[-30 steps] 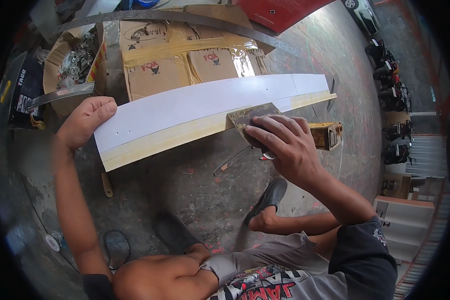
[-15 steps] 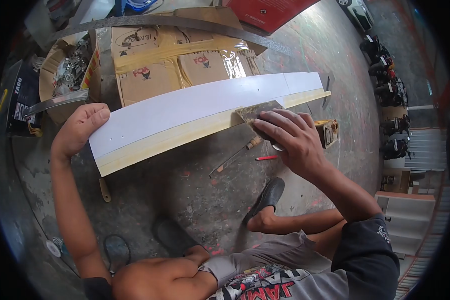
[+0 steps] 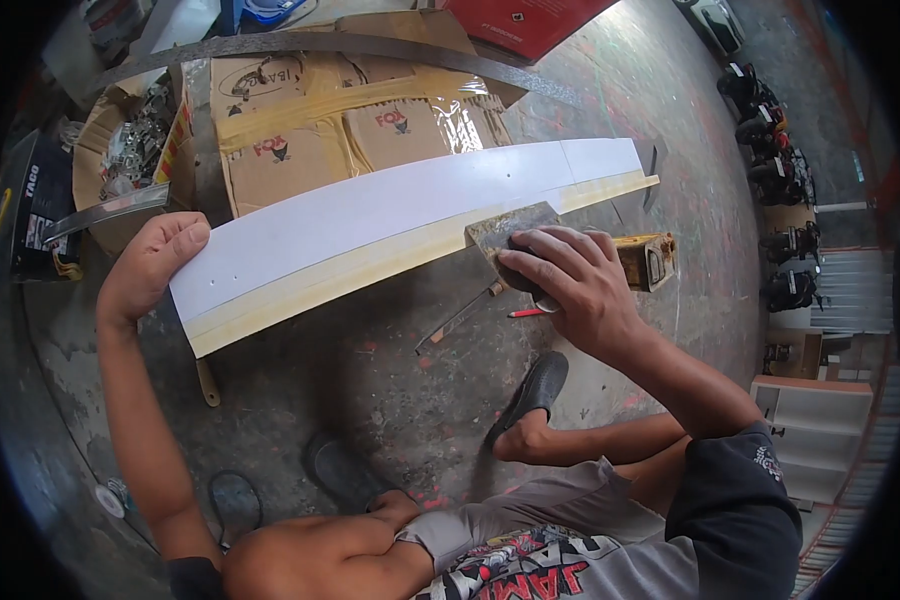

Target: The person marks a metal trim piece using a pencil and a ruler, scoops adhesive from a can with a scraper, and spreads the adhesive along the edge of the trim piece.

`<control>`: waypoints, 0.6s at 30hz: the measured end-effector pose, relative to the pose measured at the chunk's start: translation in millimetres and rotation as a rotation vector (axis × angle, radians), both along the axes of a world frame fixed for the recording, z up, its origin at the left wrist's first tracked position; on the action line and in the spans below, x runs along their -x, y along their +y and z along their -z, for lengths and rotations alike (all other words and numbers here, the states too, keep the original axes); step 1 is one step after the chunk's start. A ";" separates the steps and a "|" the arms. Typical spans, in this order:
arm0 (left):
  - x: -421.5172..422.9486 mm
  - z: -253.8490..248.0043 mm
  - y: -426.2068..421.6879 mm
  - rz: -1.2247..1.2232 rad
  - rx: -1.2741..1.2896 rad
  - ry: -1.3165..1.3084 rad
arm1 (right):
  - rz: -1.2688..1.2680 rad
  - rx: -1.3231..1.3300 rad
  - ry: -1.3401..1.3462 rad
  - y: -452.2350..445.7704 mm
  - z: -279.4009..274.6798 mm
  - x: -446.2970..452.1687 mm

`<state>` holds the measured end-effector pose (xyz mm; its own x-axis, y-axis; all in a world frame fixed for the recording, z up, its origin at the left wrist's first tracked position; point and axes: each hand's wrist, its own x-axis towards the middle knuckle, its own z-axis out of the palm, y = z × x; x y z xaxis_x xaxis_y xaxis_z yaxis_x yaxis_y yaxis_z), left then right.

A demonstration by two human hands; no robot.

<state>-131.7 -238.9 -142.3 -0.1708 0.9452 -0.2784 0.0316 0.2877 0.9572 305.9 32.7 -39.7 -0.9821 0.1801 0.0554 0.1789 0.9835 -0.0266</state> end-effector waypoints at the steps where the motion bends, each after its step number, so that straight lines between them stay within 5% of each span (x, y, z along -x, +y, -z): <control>1: -0.1 0.2 -0.1 0.001 -0.002 -0.002 | -0.003 0.000 -0.004 -0.6 -1.5 -2.0; 10: -2.7 0.4 -0.2 -0.020 0.004 -0.001 | -0.051 -0.020 -0.010 4.6 -17.3 -12.8; 18: -0.1 2.9 -0.6 -0.014 0.005 0.014 | 0.028 -0.110 0.029 8.1 21.1 -12.5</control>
<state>-131.6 -239.4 -145.2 -0.1884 0.9411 -0.2809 0.0408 0.2932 0.9552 318.4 40.8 -60.8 -0.9743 0.1991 0.1052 0.2075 0.9753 0.0760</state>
